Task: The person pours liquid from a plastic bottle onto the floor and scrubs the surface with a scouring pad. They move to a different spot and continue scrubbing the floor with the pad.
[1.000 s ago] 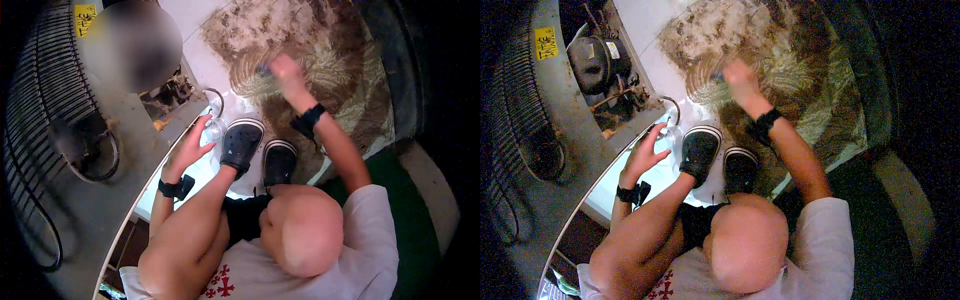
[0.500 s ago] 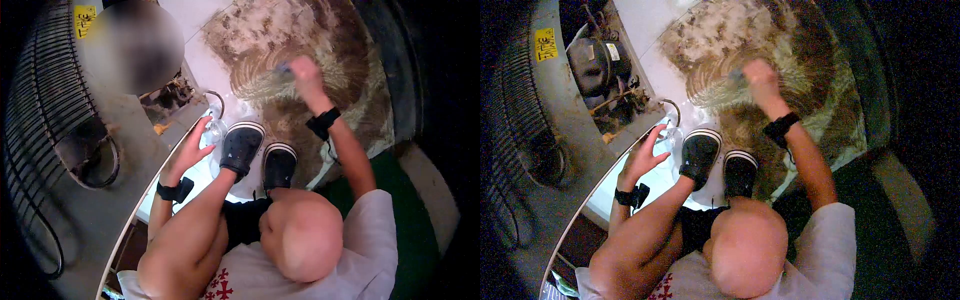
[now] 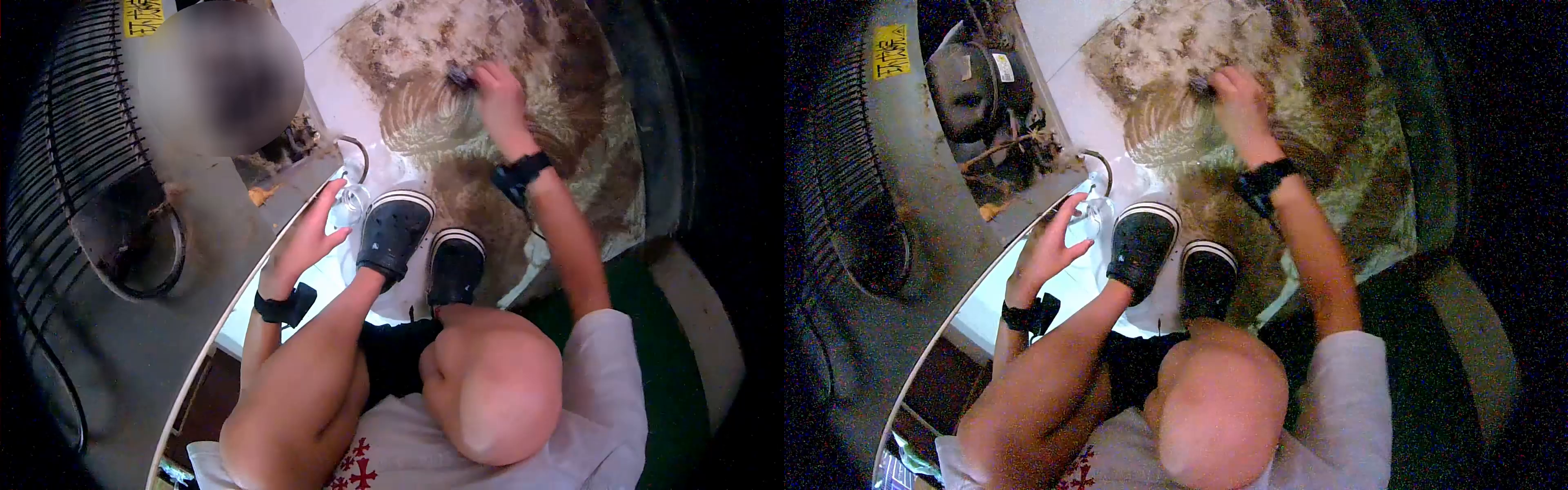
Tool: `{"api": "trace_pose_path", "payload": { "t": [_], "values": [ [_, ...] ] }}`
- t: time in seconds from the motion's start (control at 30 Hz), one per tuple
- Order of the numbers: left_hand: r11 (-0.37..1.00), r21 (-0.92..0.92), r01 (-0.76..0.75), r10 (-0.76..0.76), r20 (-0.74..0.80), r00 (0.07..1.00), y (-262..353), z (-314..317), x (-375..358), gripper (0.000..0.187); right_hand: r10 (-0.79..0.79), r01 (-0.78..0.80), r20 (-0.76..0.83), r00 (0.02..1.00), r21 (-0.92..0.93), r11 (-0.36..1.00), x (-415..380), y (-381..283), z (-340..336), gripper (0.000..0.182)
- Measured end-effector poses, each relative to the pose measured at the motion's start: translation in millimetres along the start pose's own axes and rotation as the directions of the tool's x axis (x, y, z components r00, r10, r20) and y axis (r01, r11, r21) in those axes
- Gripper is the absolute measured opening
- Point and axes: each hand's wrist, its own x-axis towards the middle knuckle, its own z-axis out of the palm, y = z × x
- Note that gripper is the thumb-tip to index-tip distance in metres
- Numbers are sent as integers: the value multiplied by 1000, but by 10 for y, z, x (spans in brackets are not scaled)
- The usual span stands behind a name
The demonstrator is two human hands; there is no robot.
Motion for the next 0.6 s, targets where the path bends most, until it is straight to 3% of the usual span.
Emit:
{"api": "trace_pose_path", "payload": {
  "t": [0.07,0.17,0.27,0.33,0.43,0.53,0.57,0.6],
  "values": [
    [999,-44,21,-20,26,999,-11,-4,11,70,11,-3,-76,997,93,996,16,-182,149,12],
    [1000,21,-13,13,32,999,-2,-11,20,70,-259,237,88,962,203,950,-451,-415,99,12],
    [999,9,-31,32,-8,999,-2,5,45,70,-164,158,53,985,100,982,-506,85,-79,14],
    [1000,2,-18,18,5,1000,47,-25,32,70,-17,13,-112,994,-32,999,-262,523,-120,16],
    [997,73,-11,9,33,999,26,-38,47,70,82,-96,-232,969,-50,994,25,389,-62,17],
    [995,84,-54,50,47,998,42,-54,83,70,-120,120,19,993,7,993,-270,8,11,16],
    [995,81,-64,60,54,997,54,-41,76,70,-219,217,20,976,66,974,-380,-74,-80,15],
    [996,63,-63,60,55,997,64,-30,73,70,-185,184,12,983,73,980,-430,58,-118,16]
  ]
}}
